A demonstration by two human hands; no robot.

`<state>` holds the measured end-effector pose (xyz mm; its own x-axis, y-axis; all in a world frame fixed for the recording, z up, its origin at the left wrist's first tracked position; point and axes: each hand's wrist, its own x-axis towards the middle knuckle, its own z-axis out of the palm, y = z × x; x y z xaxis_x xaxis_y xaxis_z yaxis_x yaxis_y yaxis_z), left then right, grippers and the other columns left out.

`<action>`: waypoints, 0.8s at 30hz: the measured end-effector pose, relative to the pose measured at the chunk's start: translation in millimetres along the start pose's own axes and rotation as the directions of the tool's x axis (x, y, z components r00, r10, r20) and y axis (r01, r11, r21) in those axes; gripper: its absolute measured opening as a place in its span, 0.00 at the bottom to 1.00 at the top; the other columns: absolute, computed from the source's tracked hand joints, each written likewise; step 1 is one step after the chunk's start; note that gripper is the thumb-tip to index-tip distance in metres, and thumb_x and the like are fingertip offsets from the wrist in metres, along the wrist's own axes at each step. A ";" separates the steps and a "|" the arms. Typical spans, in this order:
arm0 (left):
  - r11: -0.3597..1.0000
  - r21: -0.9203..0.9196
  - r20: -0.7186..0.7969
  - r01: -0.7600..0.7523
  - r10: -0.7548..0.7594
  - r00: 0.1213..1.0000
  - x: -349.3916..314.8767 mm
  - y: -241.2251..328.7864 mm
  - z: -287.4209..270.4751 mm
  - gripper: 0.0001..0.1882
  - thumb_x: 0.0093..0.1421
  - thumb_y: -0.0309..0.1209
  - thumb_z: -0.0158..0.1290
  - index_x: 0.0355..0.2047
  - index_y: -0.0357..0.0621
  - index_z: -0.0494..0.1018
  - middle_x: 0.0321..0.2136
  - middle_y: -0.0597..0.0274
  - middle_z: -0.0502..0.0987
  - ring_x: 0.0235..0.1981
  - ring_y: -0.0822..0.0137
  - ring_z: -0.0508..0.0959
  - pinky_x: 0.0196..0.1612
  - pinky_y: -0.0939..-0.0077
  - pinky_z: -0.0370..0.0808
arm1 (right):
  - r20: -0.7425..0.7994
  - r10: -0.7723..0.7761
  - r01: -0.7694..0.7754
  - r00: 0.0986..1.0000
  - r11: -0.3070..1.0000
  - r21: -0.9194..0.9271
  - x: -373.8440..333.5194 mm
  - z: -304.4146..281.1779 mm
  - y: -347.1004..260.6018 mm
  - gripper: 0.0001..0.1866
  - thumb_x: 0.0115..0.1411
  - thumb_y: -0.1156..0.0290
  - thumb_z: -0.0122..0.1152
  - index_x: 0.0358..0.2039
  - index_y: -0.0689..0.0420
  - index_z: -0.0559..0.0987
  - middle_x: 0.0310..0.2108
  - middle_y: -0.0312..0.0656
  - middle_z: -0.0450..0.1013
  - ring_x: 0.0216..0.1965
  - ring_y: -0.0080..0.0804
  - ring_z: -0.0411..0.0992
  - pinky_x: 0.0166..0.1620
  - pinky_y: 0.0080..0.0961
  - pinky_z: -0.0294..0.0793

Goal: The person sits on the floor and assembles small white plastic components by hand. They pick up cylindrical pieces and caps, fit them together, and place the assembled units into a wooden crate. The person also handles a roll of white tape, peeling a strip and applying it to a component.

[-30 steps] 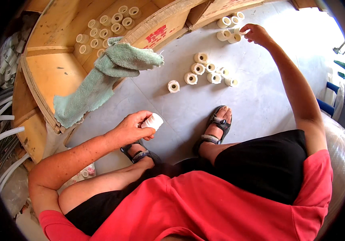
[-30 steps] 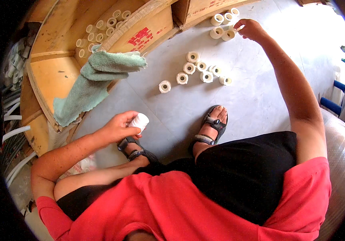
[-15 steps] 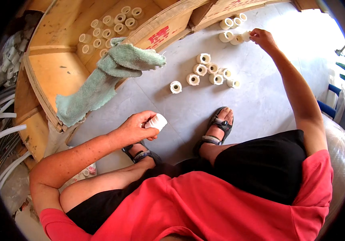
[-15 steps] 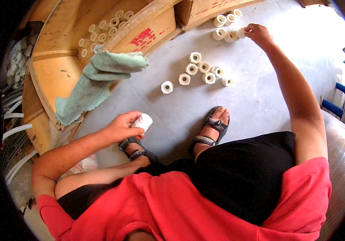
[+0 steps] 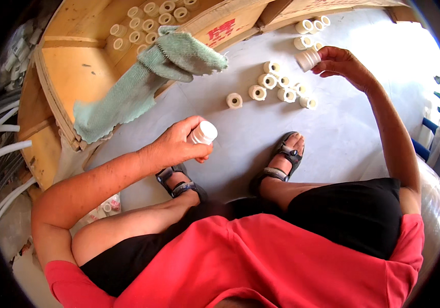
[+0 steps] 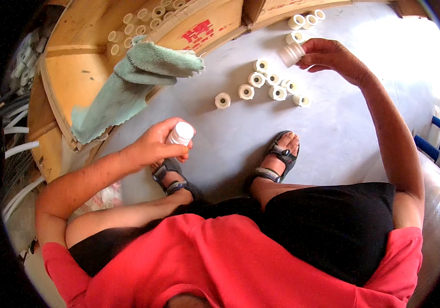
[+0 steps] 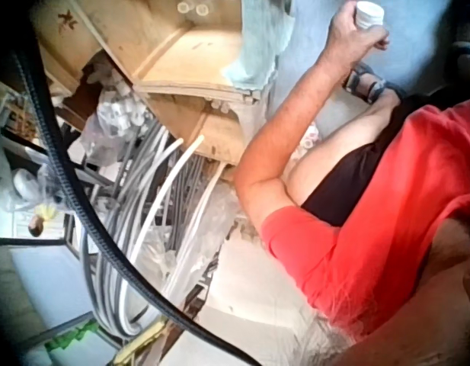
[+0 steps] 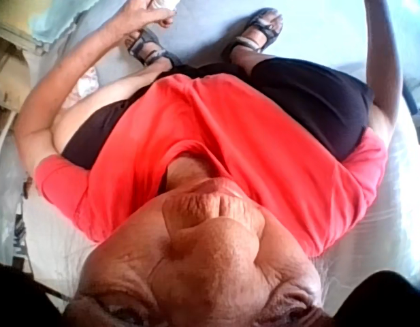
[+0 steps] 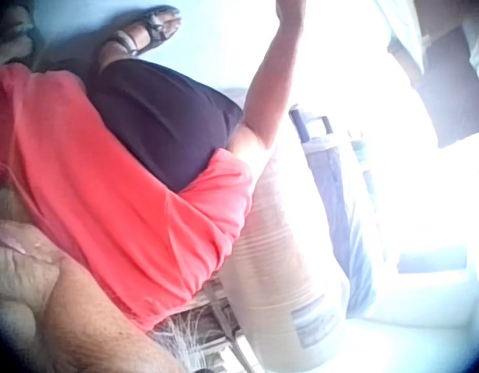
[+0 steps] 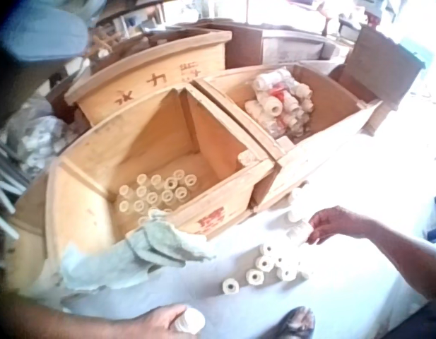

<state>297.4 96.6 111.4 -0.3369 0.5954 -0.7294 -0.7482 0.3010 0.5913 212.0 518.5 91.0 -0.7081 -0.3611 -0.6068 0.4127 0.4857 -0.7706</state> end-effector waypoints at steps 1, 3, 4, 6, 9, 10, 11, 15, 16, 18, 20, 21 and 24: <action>1.000 -0.001 -0.016 -0.003 0.003 1.000 -2.0 1.9 0.7 0.14 0.53 0.26 0.56 0.39 0.38 0.66 0.26 0.64 0.73 0.26 0.75 0.75 0.31 0.77 0.75 | 0.063 -0.040 0.036 0.997 0.997 0.070 3.2 12.8 -10.1 0.12 0.61 0.62 0.58 0.42 0.54 0.77 0.36 0.38 0.77 0.42 0.26 0.76 0.48 0.28 0.77; 1.000 -0.002 -0.025 -0.011 0.011 1.000 -2.3 10.8 4.0 0.14 0.53 0.26 0.57 0.38 0.39 0.67 0.25 0.65 0.73 0.25 0.76 0.74 0.30 0.78 0.74 | 0.123 -0.074 0.056 0.990 0.988 0.146 4.6 33.0 -25.7 0.10 0.61 0.65 0.59 0.40 0.54 0.77 0.35 0.37 0.78 0.41 0.26 0.76 0.48 0.28 0.77; 1.000 0.003 -0.023 -0.023 0.023 0.999 -4.6 18.1 6.1 0.13 0.54 0.27 0.57 0.38 0.39 0.68 0.25 0.66 0.73 0.24 0.76 0.74 0.30 0.79 0.74 | 0.160 -0.096 0.070 0.982 0.984 0.163 5.4 40.5 -34.3 0.10 0.60 0.66 0.59 0.40 0.55 0.77 0.35 0.37 0.78 0.41 0.26 0.76 0.48 0.28 0.77; 0.998 0.014 0.011 -0.061 0.061 0.998 -7.5 25.1 5.2 0.15 0.56 0.29 0.57 0.42 0.39 0.68 0.27 0.67 0.73 0.27 0.76 0.74 0.33 0.80 0.74 | 0.217 -0.138 0.096 0.966 0.976 0.196 6.5 53.6 -48.4 0.10 0.58 0.68 0.61 0.40 0.54 0.78 0.35 0.37 0.78 0.41 0.25 0.76 0.47 0.27 0.77; 0.994 -0.013 0.012 -0.107 0.107 0.994 -10.0 33.2 6.8 0.20 0.57 0.31 0.58 0.49 0.38 0.68 0.28 0.65 0.74 0.27 0.75 0.75 0.35 0.79 0.74 | 0.267 -0.169 0.119 0.949 0.974 0.192 5.5 69.2 -64.1 0.11 0.57 0.67 0.62 0.40 0.54 0.78 0.35 0.37 0.78 0.41 0.25 0.76 0.47 0.26 0.76; 0.993 -0.029 -0.006 -0.112 0.112 0.994 -11.0 37.1 8.2 0.21 0.57 0.31 0.58 0.49 0.38 0.67 0.28 0.65 0.74 0.27 0.75 0.75 0.35 0.79 0.74 | 0.287 -0.180 0.124 0.941 0.971 0.202 5.1 73.7 -68.0 0.11 0.57 0.68 0.62 0.41 0.54 0.78 0.35 0.37 0.78 0.41 0.25 0.76 0.47 0.26 0.76; 0.992 -0.044 -0.024 -0.118 0.117 0.993 -11.6 39.8 8.9 0.22 0.57 0.31 0.58 0.50 0.37 0.67 0.28 0.65 0.74 0.27 0.74 0.75 0.35 0.79 0.75 | 0.307 -0.191 0.129 0.932 0.969 0.212 4.7 78.0 -71.4 0.11 0.57 0.68 0.62 0.41 0.54 0.78 0.35 0.36 0.78 0.42 0.25 0.76 0.47 0.26 0.76; 0.984 -0.109 -0.019 -0.138 0.137 0.990 -12.6 47.6 11.9 0.27 0.57 0.34 0.59 0.53 0.34 0.65 0.29 0.64 0.74 0.29 0.74 0.75 0.34 0.77 0.76 | 0.340 -0.243 0.169 0.908 0.958 0.233 0.6 93.3 -83.6 0.10 0.58 0.70 0.61 0.41 0.54 0.78 0.35 0.37 0.78 0.41 0.25 0.76 0.49 0.26 0.75; 0.985 -0.106 -0.012 -0.140 0.139 0.990 -13.0 50.1 13.3 0.28 0.57 0.35 0.59 0.54 0.34 0.64 0.30 0.63 0.74 0.30 0.74 0.75 0.34 0.76 0.77 | 0.336 -0.251 0.184 0.908 0.958 0.220 -0.2 95.3 -84.0 0.10 0.58 0.71 0.60 0.41 0.55 0.78 0.35 0.37 0.78 0.41 0.25 0.76 0.49 0.26 0.75; 0.983 -0.114 -0.021 -0.142 0.140 0.990 -12.6 52.6 15.8 0.28 0.57 0.35 0.59 0.54 0.34 0.64 0.30 0.62 0.74 0.29 0.74 0.75 0.33 0.76 0.77 | 0.328 -0.266 0.212 0.906 0.958 0.191 -1.5 98.6 -84.6 0.11 0.58 0.73 0.60 0.42 0.55 0.78 0.36 0.37 0.78 0.41 0.25 0.75 0.50 0.25 0.74; 0.980 -0.138 -0.025 -0.146 0.144 0.989 -12.1 51.2 16.3 0.28 0.57 0.34 0.59 0.54 0.34 0.64 0.30 0.62 0.74 0.28 0.74 0.75 0.32 0.77 0.76 | 0.358 -0.240 0.170 0.902 0.962 0.215 -0.7 103.4 -90.2 0.11 0.57 0.73 0.60 0.42 0.56 0.78 0.36 0.37 0.77 0.42 0.24 0.75 0.51 0.25 0.74; 0.976 -0.159 -0.020 -0.149 0.148 0.989 -10.5 47.2 16.4 0.27 0.57 0.34 0.59 0.54 0.34 0.65 0.30 0.62 0.75 0.28 0.74 0.75 0.32 0.77 0.76 | 0.374 -0.226 0.149 0.899 0.963 0.225 -1.2 105.4 -92.6 0.11 0.57 0.73 0.61 0.42 0.56 0.78 0.36 0.37 0.77 0.42 0.24 0.75 0.52 0.25 0.73; 0.971 -0.195 -0.023 -0.138 0.136 0.990 -13.0 50.3 16.8 0.27 0.57 0.33 0.59 0.54 0.34 0.65 0.29 0.62 0.75 0.26 0.74 0.75 0.31 0.78 0.75 | 0.410 -0.211 0.112 0.888 0.961 0.252 -1.0 111.0 -98.9 0.10 0.57 0.76 0.61 0.41 0.59 0.77 0.36 0.35 0.76 0.42 0.22 0.73 0.51 0.23 0.72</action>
<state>273.8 116.5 156.3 -0.4486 0.6130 -0.6503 -0.7918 0.0648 0.6073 235.5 382.5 146.1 -0.4808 -0.7488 -0.4562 0.4623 0.2256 -0.8576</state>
